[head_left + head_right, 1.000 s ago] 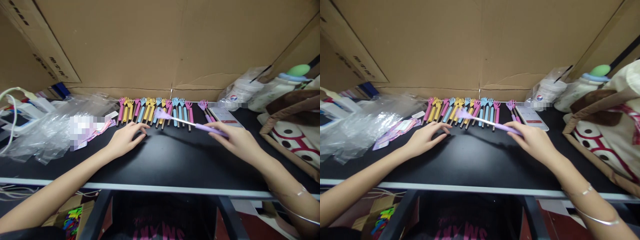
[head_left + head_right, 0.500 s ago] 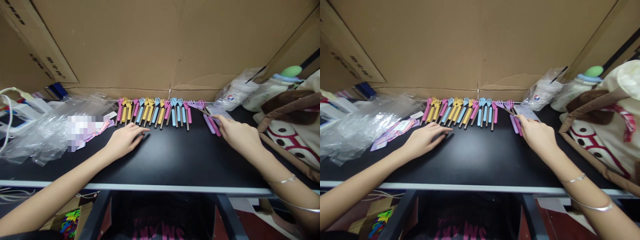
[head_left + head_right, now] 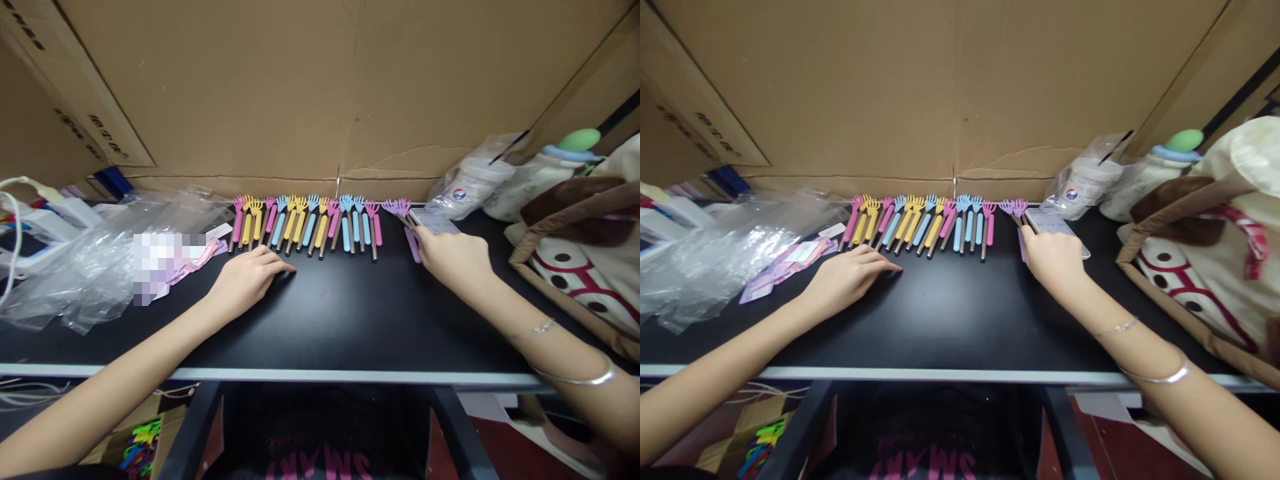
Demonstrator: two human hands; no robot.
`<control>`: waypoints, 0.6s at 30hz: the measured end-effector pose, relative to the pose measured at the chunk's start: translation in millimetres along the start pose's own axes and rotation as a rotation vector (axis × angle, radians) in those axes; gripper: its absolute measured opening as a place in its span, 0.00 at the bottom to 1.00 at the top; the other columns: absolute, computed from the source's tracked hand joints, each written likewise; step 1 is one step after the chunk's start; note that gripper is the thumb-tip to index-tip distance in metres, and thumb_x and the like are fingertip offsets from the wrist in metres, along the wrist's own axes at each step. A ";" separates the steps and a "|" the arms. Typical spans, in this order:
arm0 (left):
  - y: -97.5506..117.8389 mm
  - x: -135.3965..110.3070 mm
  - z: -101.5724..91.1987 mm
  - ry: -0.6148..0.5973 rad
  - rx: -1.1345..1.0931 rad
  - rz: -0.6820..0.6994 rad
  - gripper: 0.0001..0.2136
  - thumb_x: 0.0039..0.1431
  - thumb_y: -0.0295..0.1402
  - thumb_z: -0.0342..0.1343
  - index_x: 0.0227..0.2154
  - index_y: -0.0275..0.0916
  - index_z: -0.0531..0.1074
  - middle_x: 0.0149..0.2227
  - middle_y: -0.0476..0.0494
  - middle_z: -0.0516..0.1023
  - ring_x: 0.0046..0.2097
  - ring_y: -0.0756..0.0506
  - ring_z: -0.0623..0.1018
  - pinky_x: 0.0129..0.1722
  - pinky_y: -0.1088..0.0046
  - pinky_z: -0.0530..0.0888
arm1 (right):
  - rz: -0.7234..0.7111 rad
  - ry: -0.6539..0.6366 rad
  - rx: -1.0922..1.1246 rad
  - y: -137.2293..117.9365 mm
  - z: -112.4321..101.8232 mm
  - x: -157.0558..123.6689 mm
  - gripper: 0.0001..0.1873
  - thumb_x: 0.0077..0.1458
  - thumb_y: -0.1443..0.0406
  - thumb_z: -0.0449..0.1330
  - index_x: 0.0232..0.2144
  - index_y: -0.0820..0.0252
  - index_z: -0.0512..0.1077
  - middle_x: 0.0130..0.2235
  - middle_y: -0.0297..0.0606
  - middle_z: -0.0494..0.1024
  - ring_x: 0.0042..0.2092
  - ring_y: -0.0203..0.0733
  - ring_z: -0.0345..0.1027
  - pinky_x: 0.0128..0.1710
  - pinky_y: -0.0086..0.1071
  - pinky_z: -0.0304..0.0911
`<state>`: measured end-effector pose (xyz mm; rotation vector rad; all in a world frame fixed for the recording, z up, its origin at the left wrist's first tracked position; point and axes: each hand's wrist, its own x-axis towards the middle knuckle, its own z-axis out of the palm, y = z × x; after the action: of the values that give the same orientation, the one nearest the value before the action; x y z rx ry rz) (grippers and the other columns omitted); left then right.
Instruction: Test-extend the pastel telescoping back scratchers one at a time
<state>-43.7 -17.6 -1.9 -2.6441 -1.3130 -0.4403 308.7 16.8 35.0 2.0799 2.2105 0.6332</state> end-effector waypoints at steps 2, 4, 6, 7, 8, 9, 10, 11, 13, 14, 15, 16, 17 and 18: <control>-0.1 -0.2 -0.6 -0.004 0.022 -0.001 0.17 0.65 0.25 0.43 0.46 0.43 0.77 0.43 0.47 0.80 0.45 0.45 0.74 0.40 0.71 0.72 | -0.019 -0.050 -0.051 -4.8 -1.2 3.1 0.22 0.63 0.63 0.43 0.49 0.66 0.70 0.31 0.57 0.79 0.34 0.57 0.74 0.30 0.37 0.56; -0.6 -0.7 -0.9 -0.005 0.026 -0.011 0.17 0.64 0.24 0.44 0.45 0.44 0.77 0.43 0.48 0.80 0.45 0.45 0.74 0.38 0.72 0.72 | -0.041 -0.121 -0.103 -9.5 -3.1 5.4 0.23 0.62 0.65 0.41 0.51 0.68 0.69 0.33 0.58 0.79 0.37 0.59 0.75 0.31 0.37 0.57; -1.2 -1.4 -0.8 -0.002 0.023 -0.022 0.17 0.64 0.23 0.44 0.44 0.45 0.77 0.42 0.48 0.80 0.45 0.45 0.74 0.38 0.72 0.72 | -0.063 -0.167 -0.130 -13.7 -4.6 6.6 0.23 0.62 0.67 0.42 0.53 0.70 0.67 0.35 0.59 0.79 0.39 0.61 0.75 0.32 0.38 0.57; -1.5 -1.7 -0.6 0.000 0.022 -0.025 0.17 0.64 0.23 0.44 0.45 0.45 0.77 0.42 0.48 0.80 0.45 0.45 0.74 0.38 0.72 0.72 | -0.073 -0.178 -0.138 -15.6 -4.9 6.7 0.23 0.61 0.67 0.42 0.54 0.71 0.66 0.36 0.60 0.79 0.40 0.61 0.75 0.32 0.38 0.57; -1.6 -2.0 -0.4 0.002 0.022 -0.025 0.17 0.64 0.24 0.45 0.45 0.45 0.77 0.42 0.48 0.80 0.45 0.45 0.74 0.37 0.72 0.72 | -0.080 -0.181 -0.142 -17.3 -4.9 6.7 0.23 0.61 0.67 0.43 0.54 0.72 0.66 0.36 0.61 0.79 0.40 0.62 0.75 0.32 0.38 0.58; -1.7 -2.2 -0.2 0.001 0.024 -0.023 0.17 0.64 0.24 0.45 0.45 0.45 0.77 0.42 0.48 0.80 0.45 0.45 0.74 0.37 0.72 0.72 | -0.086 -0.181 -0.142 -18.8 -4.5 6.5 0.23 0.61 0.67 0.44 0.53 0.73 0.66 0.36 0.61 0.79 0.41 0.62 0.75 0.32 0.38 0.58; -1.6 -2.2 -0.1 0.000 0.028 -0.023 0.17 0.64 0.24 0.45 0.46 0.45 0.77 0.42 0.48 0.80 0.45 0.45 0.74 0.37 0.72 0.72 | -0.090 -0.178 -0.140 -20.1 -4.0 6.3 0.22 0.60 0.67 0.45 0.53 0.74 0.66 0.36 0.62 0.79 0.41 0.62 0.75 0.32 0.38 0.58; -1.4 -2.2 -0.1 -0.001 0.032 -0.022 0.17 0.64 0.24 0.45 0.46 0.45 0.77 0.42 0.48 0.80 0.45 0.45 0.74 0.36 0.72 0.72 | -0.092 -0.176 -0.138 -21.1 -3.3 5.9 0.22 0.61 0.67 0.45 0.53 0.74 0.66 0.36 0.62 0.79 0.41 0.62 0.75 0.33 0.38 0.58; -0.7 -1.9 -0.3 -0.003 0.038 -0.024 0.16 0.65 0.25 0.45 0.46 0.45 0.76 0.42 0.49 0.80 0.45 0.45 0.74 0.36 0.72 0.71 | -0.093 -0.171 -0.132 -22.2 -1.8 5.3 0.22 0.61 0.67 0.45 0.52 0.75 0.66 0.36 0.62 0.79 0.41 0.61 0.75 0.33 0.37 0.58; -0.3 -1.6 -0.5 -0.004 0.040 -0.025 0.16 0.65 0.26 0.45 0.46 0.45 0.77 0.42 0.49 0.80 0.44 0.45 0.74 0.36 0.71 0.71 | -0.092 -0.168 -0.127 -22.4 -1.2 5.1 0.22 0.61 0.66 0.45 0.52 0.74 0.66 0.37 0.62 0.79 0.41 0.61 0.75 0.33 0.37 0.58; 0.1 -1.4 -0.7 -0.005 0.040 -0.026 0.15 0.65 0.26 0.46 0.45 0.44 0.77 0.42 0.49 0.80 0.44 0.45 0.74 0.36 0.71 0.71 | -0.092 -0.164 -0.119 -22.4 -0.6 4.9 0.22 0.62 0.65 0.45 0.52 0.74 0.67 0.37 0.61 0.79 0.41 0.61 0.75 0.32 0.37 0.58; 0.4 -1.3 -0.8 -0.006 0.038 -0.025 0.15 0.66 0.27 0.46 0.45 0.44 0.77 0.42 0.49 0.80 0.44 0.45 0.74 0.36 0.71 0.71 | -0.095 -0.158 -0.111 -22.2 -0.2 4.8 0.22 0.62 0.64 0.45 0.52 0.73 0.67 0.38 0.61 0.79 0.41 0.61 0.75 0.32 0.37 0.58; 0.5 -1.2 -0.8 -0.008 0.036 -0.023 0.14 0.66 0.28 0.46 0.45 0.44 0.77 0.42 0.49 0.80 0.45 0.45 0.74 0.36 0.71 0.71 | -0.098 -0.153 -0.103 -21.8 0.0 4.8 0.22 0.63 0.64 0.44 0.51 0.72 0.68 0.39 0.61 0.79 0.41 0.60 0.75 0.32 0.37 0.58; 0.5 -1.1 -0.7 -0.008 0.035 -0.022 0.14 0.66 0.28 0.46 0.45 0.43 0.77 0.42 0.49 0.80 0.45 0.45 0.74 0.36 0.71 0.71 | -0.101 -0.148 -0.098 -21.4 0.0 4.9 0.22 0.63 0.63 0.44 0.50 0.72 0.68 0.39 0.60 0.79 0.41 0.60 0.75 0.31 0.37 0.57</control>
<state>-44.1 -18.9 -1.6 -2.6084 -1.3407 -0.4061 287.9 21.3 29.4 1.8894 2.1419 0.5494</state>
